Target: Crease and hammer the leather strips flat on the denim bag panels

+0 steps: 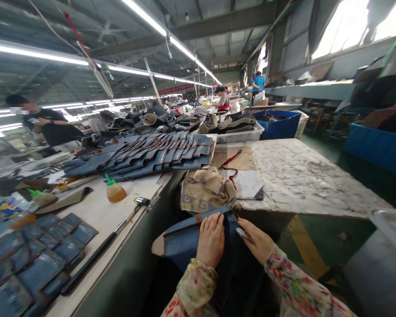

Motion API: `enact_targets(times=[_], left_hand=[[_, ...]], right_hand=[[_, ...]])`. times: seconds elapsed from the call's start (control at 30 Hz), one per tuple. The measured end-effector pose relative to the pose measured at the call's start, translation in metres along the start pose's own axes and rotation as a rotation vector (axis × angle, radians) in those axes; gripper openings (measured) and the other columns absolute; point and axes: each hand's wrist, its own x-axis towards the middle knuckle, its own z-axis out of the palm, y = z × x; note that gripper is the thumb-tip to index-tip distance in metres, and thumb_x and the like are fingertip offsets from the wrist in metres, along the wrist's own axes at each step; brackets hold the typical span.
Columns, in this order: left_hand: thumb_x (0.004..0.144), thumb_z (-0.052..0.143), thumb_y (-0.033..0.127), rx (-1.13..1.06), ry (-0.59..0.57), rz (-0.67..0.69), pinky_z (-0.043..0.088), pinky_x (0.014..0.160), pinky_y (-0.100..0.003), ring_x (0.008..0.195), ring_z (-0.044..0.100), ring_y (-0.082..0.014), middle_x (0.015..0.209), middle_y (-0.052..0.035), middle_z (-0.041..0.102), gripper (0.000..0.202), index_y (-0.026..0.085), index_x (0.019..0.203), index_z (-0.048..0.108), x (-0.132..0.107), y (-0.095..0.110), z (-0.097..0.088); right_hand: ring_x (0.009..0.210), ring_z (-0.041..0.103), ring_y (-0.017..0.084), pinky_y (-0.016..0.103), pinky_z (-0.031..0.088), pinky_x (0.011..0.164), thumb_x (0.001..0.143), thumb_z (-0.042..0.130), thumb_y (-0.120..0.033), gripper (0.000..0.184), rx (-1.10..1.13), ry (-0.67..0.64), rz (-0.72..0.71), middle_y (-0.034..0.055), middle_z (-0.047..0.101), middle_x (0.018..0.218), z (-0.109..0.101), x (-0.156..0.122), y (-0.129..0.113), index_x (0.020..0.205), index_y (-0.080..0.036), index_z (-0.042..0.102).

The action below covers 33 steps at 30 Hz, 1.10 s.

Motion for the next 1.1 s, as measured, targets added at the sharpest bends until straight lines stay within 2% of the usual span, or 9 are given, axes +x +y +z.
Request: enact_targets(times=[0.17,0.27,0.4,0.53,0.63,0.7,0.77,0.83,1.1], left_hand=[[0.083,0.04,0.013,0.027,-0.01,-0.15,0.039,0.084,-0.036,0.094,0.048,-0.0191,0.097,-0.0052,0.054,0.019,0.019,0.094,0.054,0.011,0.007,-0.011],[0.082,0.041,0.013,0.127,-0.038,-0.168,0.04,0.079,-0.036,0.087,0.048,-0.019,0.088,-0.0031,0.052,0.014,0.019,0.085,0.054,0.021,0.011,-0.015],[0.081,0.039,0.009,0.189,-0.072,-0.056,0.039,0.081,-0.035,0.09,0.047,-0.0189,0.092,-0.0036,0.053,0.023,0.018,0.097,0.054,0.025,0.015,-0.007],[0.081,0.037,0.007,0.167,-0.098,0.013,0.039,0.086,-0.033,0.096,0.047,-0.0183,0.1,-0.0051,0.054,0.033,0.016,0.11,0.051,0.024,0.018,0.006],[0.082,0.038,0.011,0.134,-0.096,0.032,0.04,0.086,-0.033,0.098,0.046,-0.0186,0.104,-0.0059,0.054,0.033,0.015,0.114,0.049,0.026,0.019,0.011],[0.084,0.039,0.015,0.118,-0.095,0.049,0.041,0.084,-0.033,0.097,0.047,-0.0186,0.103,-0.006,0.054,0.031,0.015,0.114,0.048,0.028,0.019,0.013],[0.085,0.041,0.021,0.094,-0.094,0.067,0.041,0.083,-0.033,0.097,0.046,-0.0186,0.103,-0.0054,0.053,0.03,0.016,0.114,0.048,0.03,0.018,0.013],[0.086,0.041,0.024,0.066,-0.092,0.073,0.041,0.083,-0.033,0.097,0.046,-0.0188,0.103,-0.0047,0.053,0.03,0.018,0.114,0.047,0.031,0.016,0.012],[0.087,0.038,0.021,-0.007,-0.116,0.056,0.041,0.082,-0.033,0.094,0.046,-0.018,0.1,-0.0038,0.053,0.028,0.02,0.113,0.046,0.025,0.011,0.005]], right_hand=[[0.111,0.046,0.018,0.033,0.038,0.096,0.068,0.036,-0.01,0.048,0.023,-0.019,0.018,0.0114,0.051,0.119,0.005,0.0,0.005,0.114,-0.013,0.049],[0.112,0.045,0.018,0.033,0.038,0.096,0.069,0.036,-0.01,0.047,-0.001,-0.027,0.004,0.0125,0.05,0.119,0.006,-0.001,0.008,0.114,-0.01,0.05],[0.114,0.043,0.019,0.034,0.037,0.097,0.068,0.035,-0.01,0.05,-0.055,-0.016,-0.01,0.0117,0.048,0.122,0.007,-0.003,0.01,0.115,-0.01,0.05],[0.113,0.044,0.019,0.033,0.037,0.096,0.07,0.039,-0.011,0.05,-0.093,-0.033,0.007,0.0079,0.048,0.122,0.005,-0.007,0.012,0.119,-0.017,0.049],[0.095,0.056,0.018,0.031,0.046,0.084,0.082,0.039,-0.025,0.039,-0.084,-0.107,0.029,0.0071,0.057,0.106,-0.003,-0.004,0.015,0.12,-0.021,0.047],[0.085,0.059,0.018,0.031,0.049,0.077,0.086,0.036,-0.036,0.041,-0.09,-0.136,0.089,0.0067,0.06,0.099,-0.011,0.003,0.016,0.123,-0.02,0.044],[0.087,0.058,0.02,0.033,0.048,0.077,0.087,0.033,-0.042,0.047,-0.114,-0.119,0.151,0.0082,0.059,0.102,-0.019,0.013,0.017,0.127,-0.017,0.04],[0.094,0.055,0.021,0.036,0.045,0.082,0.088,0.03,-0.041,0.048,-0.149,-0.074,0.158,0.0104,0.057,0.104,-0.024,0.024,0.016,0.127,-0.013,0.039],[0.094,0.048,0.02,0.037,0.041,0.087,0.083,0.037,-0.018,0.033,-0.215,-0.031,-0.085,0.0098,0.054,0.099,-0.021,0.049,0.003,0.11,-0.014,0.055]])
